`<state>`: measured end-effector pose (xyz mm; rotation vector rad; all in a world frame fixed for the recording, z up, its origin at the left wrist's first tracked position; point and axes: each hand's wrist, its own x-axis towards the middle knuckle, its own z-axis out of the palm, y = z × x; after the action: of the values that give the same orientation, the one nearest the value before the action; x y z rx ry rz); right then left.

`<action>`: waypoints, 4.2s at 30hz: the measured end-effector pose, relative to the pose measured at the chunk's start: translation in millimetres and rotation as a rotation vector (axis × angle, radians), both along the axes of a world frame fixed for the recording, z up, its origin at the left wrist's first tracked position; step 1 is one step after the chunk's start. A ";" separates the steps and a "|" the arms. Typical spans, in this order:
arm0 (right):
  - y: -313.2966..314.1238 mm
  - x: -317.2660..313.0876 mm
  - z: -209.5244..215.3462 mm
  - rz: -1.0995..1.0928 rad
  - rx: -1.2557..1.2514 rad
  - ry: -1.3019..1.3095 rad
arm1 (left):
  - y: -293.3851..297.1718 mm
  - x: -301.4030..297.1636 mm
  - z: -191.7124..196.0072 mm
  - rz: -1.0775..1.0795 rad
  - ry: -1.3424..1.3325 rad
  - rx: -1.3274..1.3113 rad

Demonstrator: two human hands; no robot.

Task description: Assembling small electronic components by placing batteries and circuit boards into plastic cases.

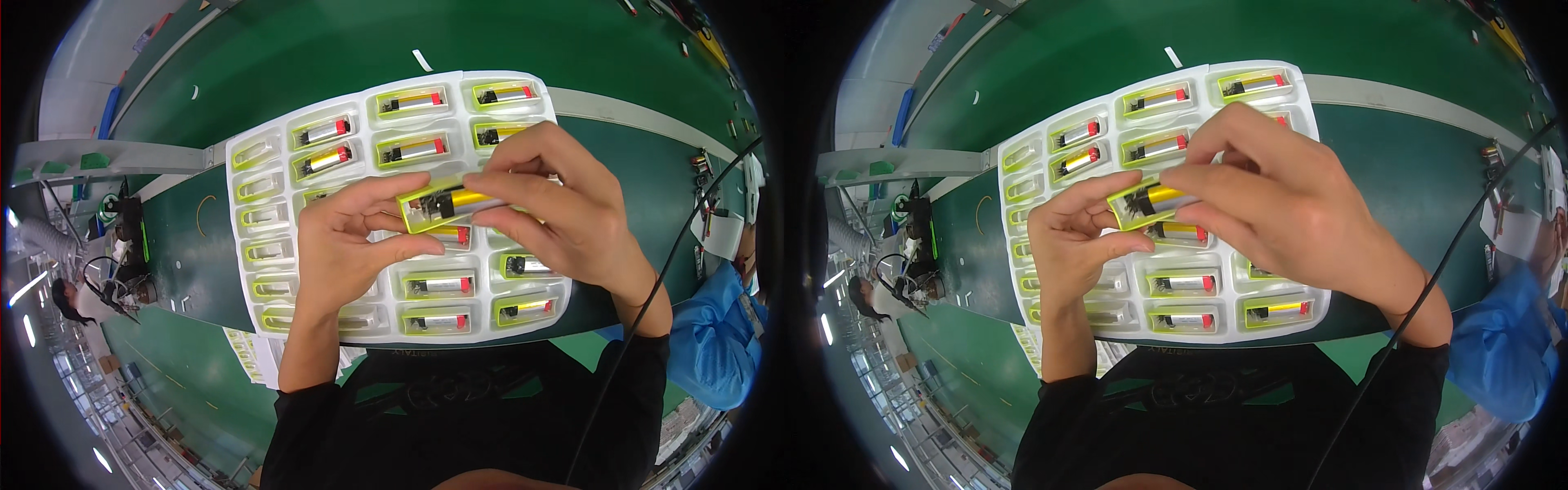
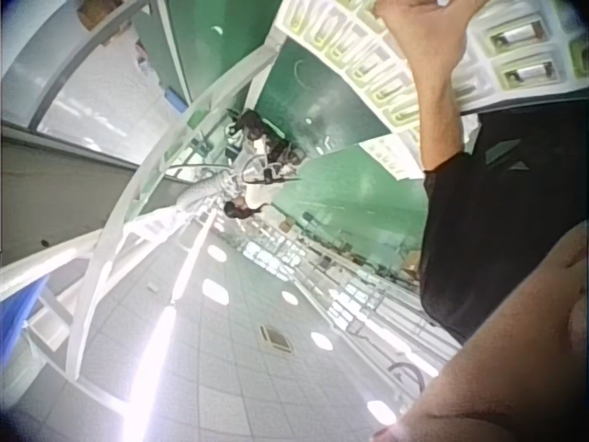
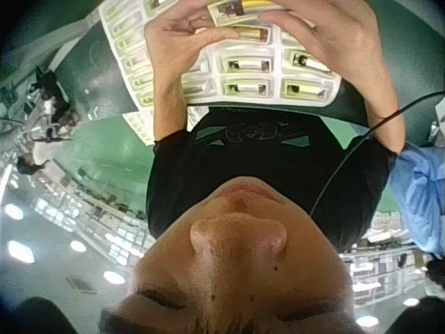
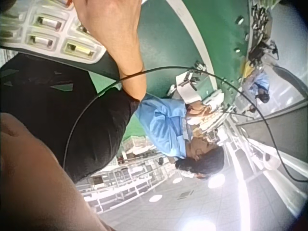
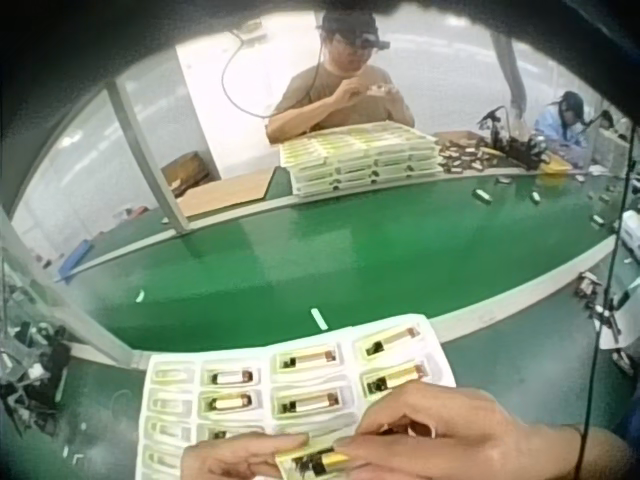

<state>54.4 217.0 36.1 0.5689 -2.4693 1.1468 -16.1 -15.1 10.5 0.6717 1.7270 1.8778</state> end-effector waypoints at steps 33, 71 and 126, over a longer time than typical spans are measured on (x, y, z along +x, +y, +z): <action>-21.3 -5.2 -29.1 -0.101 -0.872 -0.675 | 7.0 2.4 -8.3 0.045 -0.136 0.136; -33.9 17.5 -37.9 -0.130 -0.217 -0.147 | 15.6 35.5 -6.5 0.264 0.343 -0.275; 247.4 -59.1 -114.9 -0.988 0.641 0.341 | -96.0 8.0 -14.7 0.345 0.438 -0.878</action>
<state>-4.7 464.4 -78.8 -0.3063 -2.2649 -0.1160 -8.1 -111.2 -4.2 0.4481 2.7994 0.9659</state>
